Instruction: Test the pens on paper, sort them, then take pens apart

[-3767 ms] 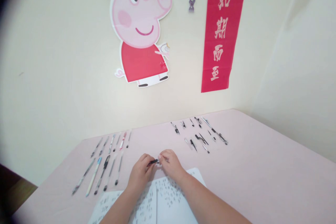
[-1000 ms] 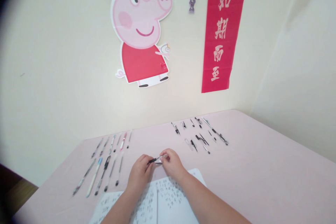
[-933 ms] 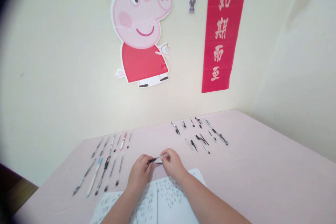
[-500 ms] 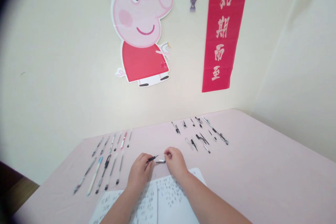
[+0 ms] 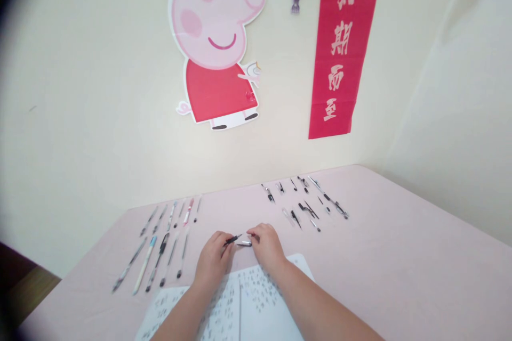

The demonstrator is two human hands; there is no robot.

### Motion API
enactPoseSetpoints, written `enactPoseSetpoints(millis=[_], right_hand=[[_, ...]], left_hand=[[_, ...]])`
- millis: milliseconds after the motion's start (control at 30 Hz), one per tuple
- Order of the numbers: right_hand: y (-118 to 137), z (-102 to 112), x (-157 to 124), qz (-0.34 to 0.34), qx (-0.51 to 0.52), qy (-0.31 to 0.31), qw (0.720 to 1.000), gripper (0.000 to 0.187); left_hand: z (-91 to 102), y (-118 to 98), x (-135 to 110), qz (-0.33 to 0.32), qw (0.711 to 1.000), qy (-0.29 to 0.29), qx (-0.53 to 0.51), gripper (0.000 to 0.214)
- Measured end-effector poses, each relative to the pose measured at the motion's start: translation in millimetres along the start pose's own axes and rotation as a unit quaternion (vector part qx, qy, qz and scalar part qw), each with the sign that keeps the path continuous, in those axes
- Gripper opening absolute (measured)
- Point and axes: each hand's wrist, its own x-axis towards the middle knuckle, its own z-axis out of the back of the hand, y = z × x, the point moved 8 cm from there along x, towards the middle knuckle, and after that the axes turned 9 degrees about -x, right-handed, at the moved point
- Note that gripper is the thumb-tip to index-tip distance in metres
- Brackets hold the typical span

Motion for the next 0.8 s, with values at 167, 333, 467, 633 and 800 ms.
enactPoseSetpoints(millis=[167,333,467,633,800], right_hand=[[-2.9,-1.7,-0.4,-0.006,0.000,-0.001,1.000,0.025],[-2.1,3.4,0.0,-0.013,0.011,-0.027,1.000,0.025],[3.0,8.0,-0.3,-0.002,0.034,-0.048,0.998,0.020],[12.8,11.3,-2.3,0.020,0.054,-0.057,0.997,0.020],[28.1,13.1,-4.3,0.070,0.059,-0.041,0.995,0.018]], left_hand=[[-0.2,-0.5,-0.2,-0.004,1.000,-0.002,-0.001,0.019],[1.3,-2.1,-0.8,-0.009,1.000,-0.005,-0.002,0.018],[2.6,-4.5,-1.2,-0.018,1.000,-0.008,0.003,0.018],[2.3,-5.1,-1.3,-0.027,1.000,-0.010,0.010,0.019],[0.3,-6.4,-1.4,-0.046,0.999,-0.003,0.016,0.020]])
